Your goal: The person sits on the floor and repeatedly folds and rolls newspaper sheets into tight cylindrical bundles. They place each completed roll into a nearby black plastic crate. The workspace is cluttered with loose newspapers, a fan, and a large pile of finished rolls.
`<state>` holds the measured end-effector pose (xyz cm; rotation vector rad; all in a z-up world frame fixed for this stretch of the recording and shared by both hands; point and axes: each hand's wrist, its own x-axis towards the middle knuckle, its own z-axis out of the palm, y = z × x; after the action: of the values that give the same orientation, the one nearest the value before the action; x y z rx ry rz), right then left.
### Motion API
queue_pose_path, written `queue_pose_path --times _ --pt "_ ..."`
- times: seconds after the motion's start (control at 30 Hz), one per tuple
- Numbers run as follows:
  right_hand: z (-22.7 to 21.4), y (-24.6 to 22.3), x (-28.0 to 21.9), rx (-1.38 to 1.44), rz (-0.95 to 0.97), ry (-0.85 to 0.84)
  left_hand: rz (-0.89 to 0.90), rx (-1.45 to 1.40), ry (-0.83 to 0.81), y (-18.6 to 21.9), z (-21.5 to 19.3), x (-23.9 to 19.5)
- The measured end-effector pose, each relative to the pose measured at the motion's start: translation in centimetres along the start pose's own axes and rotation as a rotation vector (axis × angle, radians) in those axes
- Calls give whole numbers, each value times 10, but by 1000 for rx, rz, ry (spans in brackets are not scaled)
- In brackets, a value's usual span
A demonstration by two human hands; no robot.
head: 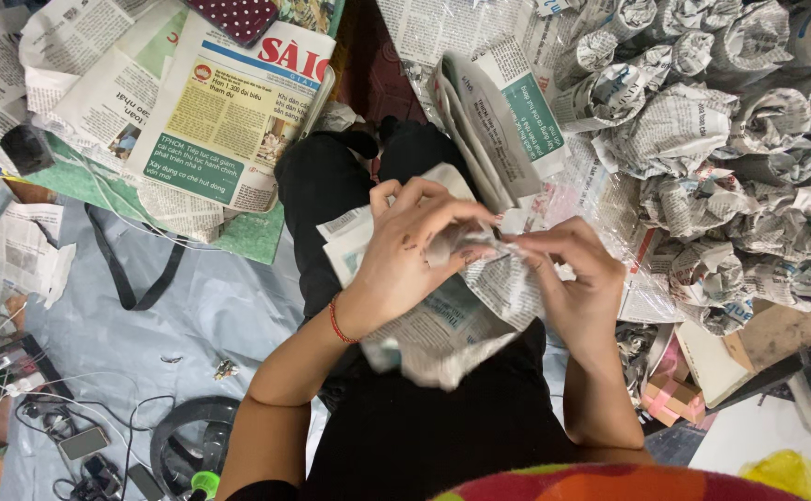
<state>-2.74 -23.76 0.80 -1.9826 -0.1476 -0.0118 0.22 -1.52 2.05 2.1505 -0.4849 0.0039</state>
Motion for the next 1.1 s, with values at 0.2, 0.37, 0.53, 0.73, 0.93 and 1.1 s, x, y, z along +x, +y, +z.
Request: queue_pose_path --times 0.2,0.37,0.53,0.73,0.93,1.1 --pt "-1 0 9 134 129 -37 -13 -58 -75 -14 -8 6" --pt "2 10 8 76 157 -145 -39 17 19 -14 2 7" --pt "11 40 -4 -3 221 120 87 -17 450 -12 2 2" --pt "24 86 -8 365 302 213 116 46 157 -24 32 -35" --pt "32 98 -27 292 368 179 -477 -457 -292 -50 36 -75" --pt "54 72 -34 235 -21 -45 -644 -1178 -193 -119 77 -110"
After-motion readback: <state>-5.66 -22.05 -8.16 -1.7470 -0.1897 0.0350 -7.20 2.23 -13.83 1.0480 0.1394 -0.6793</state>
